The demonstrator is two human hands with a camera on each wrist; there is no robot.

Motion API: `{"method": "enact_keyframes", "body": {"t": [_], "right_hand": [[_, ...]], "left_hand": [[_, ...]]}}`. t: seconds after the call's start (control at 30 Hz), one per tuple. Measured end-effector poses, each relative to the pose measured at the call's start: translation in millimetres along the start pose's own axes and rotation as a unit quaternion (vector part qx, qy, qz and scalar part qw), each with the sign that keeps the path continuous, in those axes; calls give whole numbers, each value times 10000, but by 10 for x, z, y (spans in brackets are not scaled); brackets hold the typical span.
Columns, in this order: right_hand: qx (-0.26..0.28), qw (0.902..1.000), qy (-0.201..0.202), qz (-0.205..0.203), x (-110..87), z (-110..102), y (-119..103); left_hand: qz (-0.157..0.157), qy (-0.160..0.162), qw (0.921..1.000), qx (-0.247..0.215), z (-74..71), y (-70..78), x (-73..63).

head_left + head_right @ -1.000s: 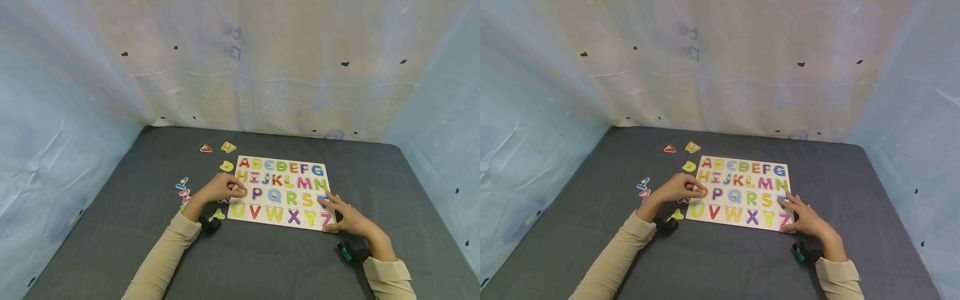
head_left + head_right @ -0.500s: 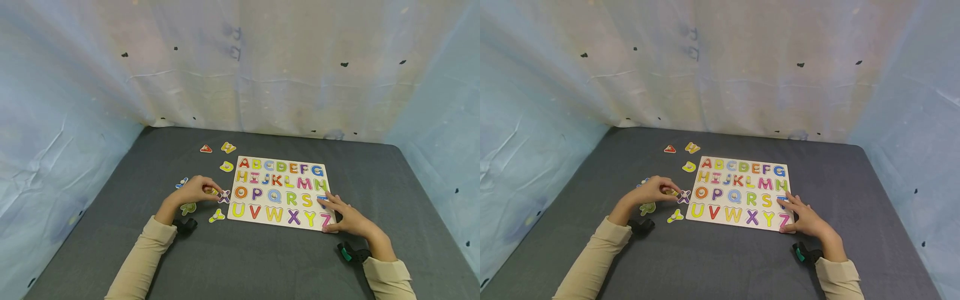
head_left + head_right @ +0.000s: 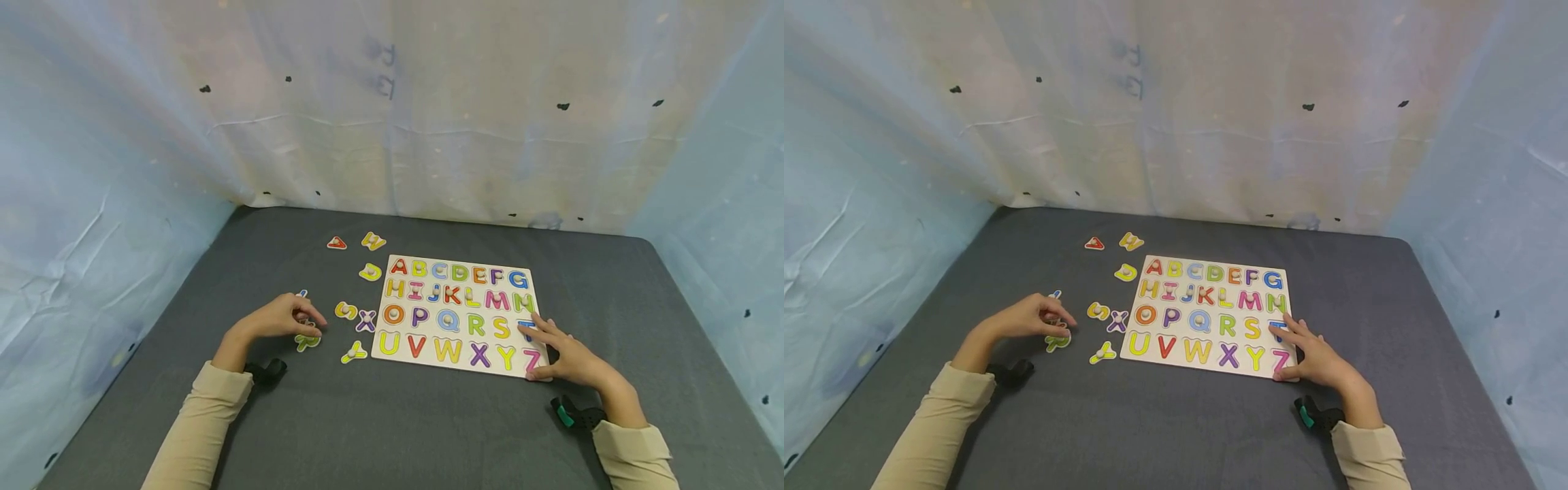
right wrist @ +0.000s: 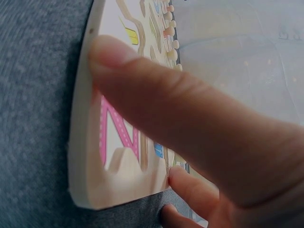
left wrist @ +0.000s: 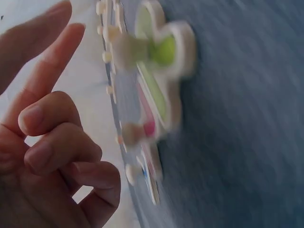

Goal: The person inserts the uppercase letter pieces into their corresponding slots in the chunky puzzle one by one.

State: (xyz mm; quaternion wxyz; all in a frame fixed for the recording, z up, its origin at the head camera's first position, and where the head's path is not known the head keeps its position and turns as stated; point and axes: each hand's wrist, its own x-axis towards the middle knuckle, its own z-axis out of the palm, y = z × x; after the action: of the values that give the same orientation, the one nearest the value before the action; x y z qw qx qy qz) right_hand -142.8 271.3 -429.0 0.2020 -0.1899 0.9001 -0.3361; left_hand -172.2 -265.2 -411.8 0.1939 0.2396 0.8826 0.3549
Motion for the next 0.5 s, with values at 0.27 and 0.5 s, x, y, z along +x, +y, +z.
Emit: {"method": "enact_keyframes", "body": {"t": [0.27,0.5], "right_hand": [[-2,10000,16,36,5,3,13],[-43,10000,19,4,3,3,16]], "left_hand": [[-202,-216,9995,-54,-37,-119,-102],[-297,-224,9993,-31,-51,-111,-148]]}}
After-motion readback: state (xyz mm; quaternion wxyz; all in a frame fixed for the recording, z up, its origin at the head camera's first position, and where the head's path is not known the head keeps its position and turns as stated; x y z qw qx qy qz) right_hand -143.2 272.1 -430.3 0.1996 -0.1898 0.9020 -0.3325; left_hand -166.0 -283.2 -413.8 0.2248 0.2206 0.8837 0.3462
